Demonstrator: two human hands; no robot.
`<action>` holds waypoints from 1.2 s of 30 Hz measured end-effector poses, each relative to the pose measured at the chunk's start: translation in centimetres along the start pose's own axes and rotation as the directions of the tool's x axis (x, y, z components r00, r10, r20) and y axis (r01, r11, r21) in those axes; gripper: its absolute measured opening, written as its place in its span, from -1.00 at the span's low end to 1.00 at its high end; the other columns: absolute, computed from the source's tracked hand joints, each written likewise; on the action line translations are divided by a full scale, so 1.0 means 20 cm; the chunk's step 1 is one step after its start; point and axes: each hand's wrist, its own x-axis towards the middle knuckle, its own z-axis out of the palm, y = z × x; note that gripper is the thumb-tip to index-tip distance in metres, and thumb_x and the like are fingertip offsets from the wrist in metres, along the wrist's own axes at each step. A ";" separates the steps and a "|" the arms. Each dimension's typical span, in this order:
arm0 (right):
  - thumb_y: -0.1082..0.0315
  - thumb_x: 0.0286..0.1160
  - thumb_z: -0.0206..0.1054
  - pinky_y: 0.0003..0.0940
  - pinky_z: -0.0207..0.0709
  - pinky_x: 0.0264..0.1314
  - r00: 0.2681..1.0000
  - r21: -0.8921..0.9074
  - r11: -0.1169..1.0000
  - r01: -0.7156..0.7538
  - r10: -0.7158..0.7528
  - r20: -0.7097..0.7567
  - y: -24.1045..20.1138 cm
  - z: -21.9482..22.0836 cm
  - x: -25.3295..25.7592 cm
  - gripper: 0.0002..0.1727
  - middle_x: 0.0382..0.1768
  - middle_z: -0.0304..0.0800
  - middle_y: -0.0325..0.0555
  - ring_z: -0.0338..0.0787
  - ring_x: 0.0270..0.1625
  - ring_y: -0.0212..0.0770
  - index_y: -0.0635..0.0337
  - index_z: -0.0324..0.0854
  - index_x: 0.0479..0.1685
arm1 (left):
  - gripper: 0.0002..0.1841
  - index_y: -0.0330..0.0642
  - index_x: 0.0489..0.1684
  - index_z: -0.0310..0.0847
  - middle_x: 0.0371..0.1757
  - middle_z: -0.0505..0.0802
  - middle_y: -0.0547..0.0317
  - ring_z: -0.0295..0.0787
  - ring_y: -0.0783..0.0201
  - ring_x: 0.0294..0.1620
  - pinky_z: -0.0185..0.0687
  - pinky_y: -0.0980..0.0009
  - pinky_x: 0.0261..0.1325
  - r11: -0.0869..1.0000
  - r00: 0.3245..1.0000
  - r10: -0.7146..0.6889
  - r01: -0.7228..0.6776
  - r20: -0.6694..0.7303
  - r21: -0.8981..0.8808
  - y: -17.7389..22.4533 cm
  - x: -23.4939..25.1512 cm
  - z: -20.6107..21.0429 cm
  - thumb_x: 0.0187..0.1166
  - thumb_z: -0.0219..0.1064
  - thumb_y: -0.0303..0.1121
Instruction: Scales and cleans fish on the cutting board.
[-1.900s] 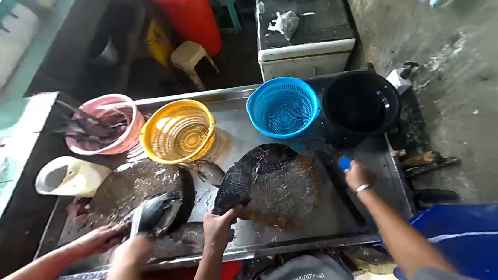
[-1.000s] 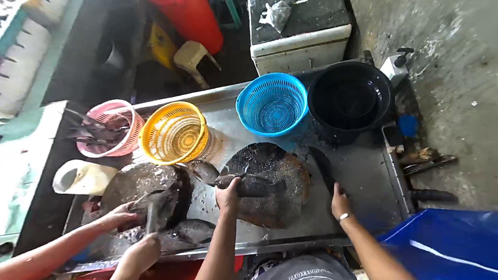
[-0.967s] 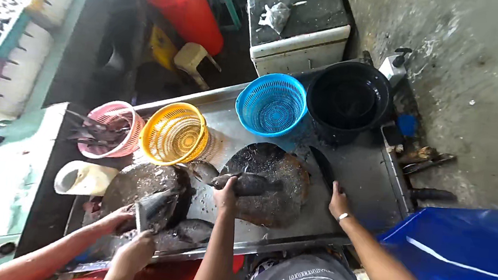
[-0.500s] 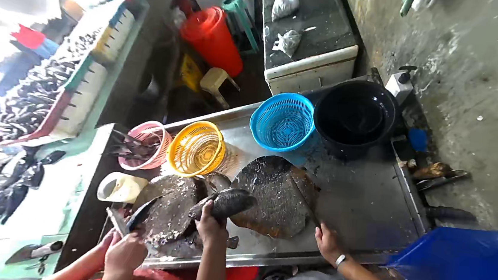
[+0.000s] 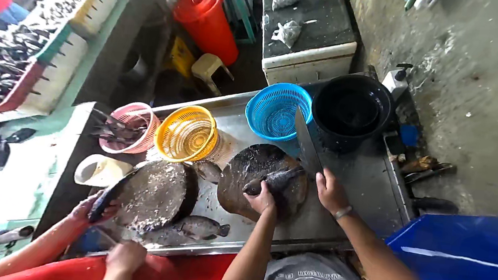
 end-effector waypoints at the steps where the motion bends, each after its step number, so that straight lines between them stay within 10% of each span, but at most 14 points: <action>1: 0.20 0.83 -0.01 0.12 0.69 -0.13 0.991 -0.015 0.995 0.094 -0.095 -0.092 -0.08 -0.02 0.03 -0.59 -0.40 0.75 0.14 0.82 -0.29 0.12 0.35 0.56 0.25 | 0.02 -0.27 0.82 0.01 0.46 0.67 -0.31 0.67 -0.12 0.45 0.61 -0.07 0.45 1.000 1.000 -0.005 0.005 0.003 -0.004 -0.01 0.00 -0.02 0.41 0.63 -0.13; 5: 0.19 0.77 -0.01 -0.10 0.60 -0.58 0.865 -0.088 0.939 0.333 -0.341 -0.367 -0.23 0.05 0.11 -0.61 -0.63 0.60 -0.12 0.65 -0.64 -0.12 0.29 0.54 0.24 | 0.03 -0.24 0.84 0.00 0.44 0.70 -0.31 0.69 -0.12 0.44 0.60 -0.07 0.47 0.999 1.000 0.009 -0.009 0.025 0.038 -0.02 0.04 -0.02 0.42 0.63 -0.10; 8: 0.16 0.83 -0.05 0.11 0.75 0.09 0.994 -0.209 0.973 -0.098 0.107 0.031 0.05 0.34 0.01 -0.50 -0.14 0.87 0.16 0.91 -0.04 0.13 0.25 0.46 0.54 | -0.02 -0.22 0.82 0.05 0.39 0.75 -0.25 0.72 -0.10 0.42 0.58 -0.07 0.48 0.978 0.991 0.082 -0.101 0.108 0.184 0.02 0.10 -0.03 0.43 0.60 -0.10; 12: 0.17 0.85 -0.10 0.14 0.62 0.41 0.883 -0.285 0.906 -0.313 0.388 0.264 0.16 0.37 0.01 -0.44 0.19 0.83 0.22 0.82 0.30 0.15 0.16 0.32 0.74 | -0.20 -0.04 0.65 0.34 0.15 0.87 -0.16 0.83 -0.12 0.20 0.67 -0.21 0.28 0.857 0.885 0.214 -0.373 0.414 0.355 0.17 0.26 0.01 0.35 0.59 -0.09; 20: 0.21 0.74 0.01 -0.12 0.71 -0.37 0.952 -0.143 0.964 0.226 -0.250 -0.178 -0.17 0.25 -0.05 -0.56 -0.55 0.72 -0.07 0.76 -0.50 -0.12 0.36 0.63 0.25 | -0.21 -0.06 0.55 0.29 -0.07 0.86 -0.19 0.86 -0.19 -0.05 0.72 -0.30 -0.01 0.765 0.688 0.317 -0.593 0.653 0.253 0.17 0.47 0.06 0.29 0.59 -0.15; 22: 0.20 0.77 -0.03 0.04 0.77 -0.09 1.000 -0.228 0.973 0.027 -0.022 0.021 -0.05 0.36 -0.11 -0.50 -0.32 0.84 0.10 0.89 -0.24 0.05 0.34 0.54 0.45 | -0.22 -0.12 0.54 0.27 -0.08 0.86 -0.19 0.86 -0.16 -0.05 0.72 -0.26 0.01 0.782 0.691 0.332 -0.582 0.641 0.223 0.15 0.47 0.06 0.29 0.58 -0.17; 26: 0.18 0.86 -0.13 0.18 0.67 0.29 0.816 -0.454 0.855 -0.249 0.438 0.377 -0.02 0.36 -0.11 -0.48 0.17 0.82 0.21 0.84 0.28 0.18 0.12 0.30 0.70 | -0.22 -0.17 0.55 0.25 -0.03 0.84 -0.16 0.85 -0.08 0.02 0.73 -0.17 0.10 0.814 0.695 0.338 -0.554 0.634 0.174 0.18 0.47 0.03 0.28 0.56 -0.21; 29: 0.16 0.84 -0.07 0.16 0.70 0.15 0.749 -0.375 0.887 -0.269 0.437 0.498 -0.02 0.23 -0.10 -0.48 0.08 0.83 0.22 0.87 0.08 0.15 0.09 0.37 0.69 | -0.16 -0.13 0.63 0.23 -0.03 0.85 -0.24 0.85 -0.21 0.02 0.70 -0.28 0.09 0.732 0.706 0.271 -0.593 0.654 0.336 0.39 0.43 -0.09 0.30 0.57 -0.16; 32: 0.12 0.88 -0.06 -0.16 0.60 -0.48 0.700 -0.127 0.851 -0.509 0.495 0.514 0.24 0.18 -0.04 -0.50 -0.34 0.63 0.04 0.62 -0.56 -0.12 0.09 0.34 0.67 | -0.24 -0.14 0.69 0.12 -0.06 0.85 -0.26 0.85 -0.27 0.00 0.69 -0.31 0.01 0.486 0.701 0.114 -0.657 0.704 0.576 0.67 0.29 -0.14 0.59 0.25 0.09; 34: 0.15 0.89 -0.11 -0.07 0.69 -0.37 0.788 -0.055 0.837 -0.544 0.533 0.307 0.33 0.19 -0.04 -0.42 -0.17 0.73 0.17 0.71 -0.50 -0.06 0.15 0.19 0.81 | -0.21 -0.18 0.73 0.13 0.09 0.83 -0.32 0.82 -0.33 0.13 0.66 -0.35 0.08 0.334 0.699 0.038 -0.682 0.714 0.650 0.75 0.25 -0.08 0.73 -0.04 0.28; 36: 0.17 0.90 -0.13 -0.01 0.73 -0.27 0.838 -0.020 0.853 -0.521 0.516 0.177 0.34 0.19 -0.10 -0.41 -0.08 0.76 0.23 0.76 -0.42 0.00 0.20 0.16 0.83 | -0.15 -0.13 0.82 0.12 0.39 0.69 -0.44 0.69 -0.48 0.29 0.54 -0.48 0.19 0.311 0.653 0.021 -0.724 0.757 0.616 0.64 0.29 0.03 0.68 0.10 0.30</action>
